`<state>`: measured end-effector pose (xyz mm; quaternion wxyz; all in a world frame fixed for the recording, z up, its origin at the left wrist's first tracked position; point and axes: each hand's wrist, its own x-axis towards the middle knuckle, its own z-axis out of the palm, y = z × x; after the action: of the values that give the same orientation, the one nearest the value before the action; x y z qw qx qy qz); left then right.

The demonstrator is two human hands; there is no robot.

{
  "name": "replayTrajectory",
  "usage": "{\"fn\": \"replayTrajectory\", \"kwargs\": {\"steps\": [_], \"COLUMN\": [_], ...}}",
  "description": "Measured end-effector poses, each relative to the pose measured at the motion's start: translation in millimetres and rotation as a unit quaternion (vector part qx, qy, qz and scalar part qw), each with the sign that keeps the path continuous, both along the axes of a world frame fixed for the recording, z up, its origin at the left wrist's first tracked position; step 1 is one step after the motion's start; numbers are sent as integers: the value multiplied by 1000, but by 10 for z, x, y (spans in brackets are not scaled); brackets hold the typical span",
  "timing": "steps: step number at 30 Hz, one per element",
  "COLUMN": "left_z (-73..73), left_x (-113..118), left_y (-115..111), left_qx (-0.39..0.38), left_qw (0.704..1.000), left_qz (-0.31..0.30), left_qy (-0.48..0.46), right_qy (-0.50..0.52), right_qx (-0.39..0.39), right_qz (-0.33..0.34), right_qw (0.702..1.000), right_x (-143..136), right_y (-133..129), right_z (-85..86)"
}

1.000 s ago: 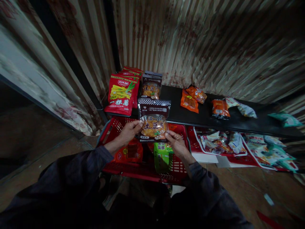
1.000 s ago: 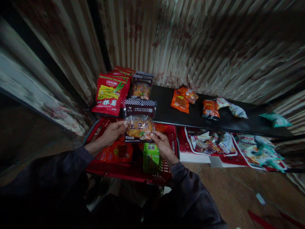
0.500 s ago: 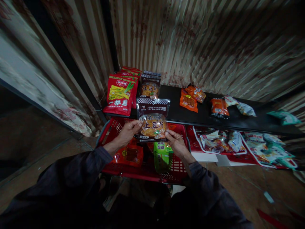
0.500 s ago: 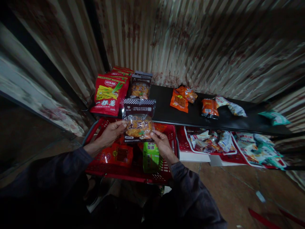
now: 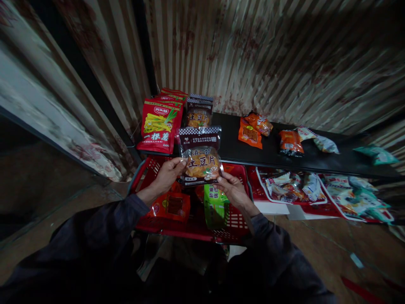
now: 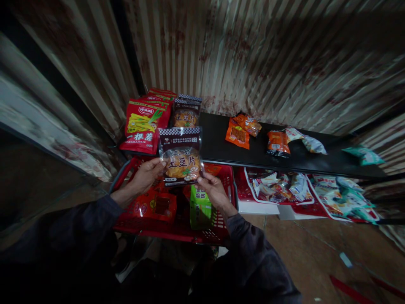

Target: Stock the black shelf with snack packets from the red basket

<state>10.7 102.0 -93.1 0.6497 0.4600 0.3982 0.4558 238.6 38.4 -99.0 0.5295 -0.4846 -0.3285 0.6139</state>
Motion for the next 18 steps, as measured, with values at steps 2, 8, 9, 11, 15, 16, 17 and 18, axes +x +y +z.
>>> {"fn": "replayTrajectory", "kwargs": {"steps": [2,8,9,11,15,16,17,18], "left_z": [5,56,64,70,52,47,43,40], "left_x": [-1,-11,-6,11,58,67,73,77], "left_y": [-9,-91,-105,-124,-133,-132,-130,-128], "left_qx": [-12,-48,-50,-49,-50,-51,-51,-50], "left_qw": [1000,993,991,988,986,986,986,987], "left_qz": [-16,-111,-125,-139,-152,-153,-152,-150], "left_qy": [-6,-15,-21,-40,-49,-47,-45,-44], "right_qy": [-1,-14,-13,-10,-4,-2,1,3], "right_qx": [4,11,9,6,7,7,4,2], "right_qz": [-1,-43,-46,-48,-58,-61,-64,-65], "right_qw": [1000,999,999,999,998,998,998,998], "right_x": [-4,0,2,5,-5,-9,-14,-18], "right_y": [-1,8,8,7,-4,-6,-6,-6], "right_z": [4,-34,-41,-50,-41,-35,-31,-27]}}
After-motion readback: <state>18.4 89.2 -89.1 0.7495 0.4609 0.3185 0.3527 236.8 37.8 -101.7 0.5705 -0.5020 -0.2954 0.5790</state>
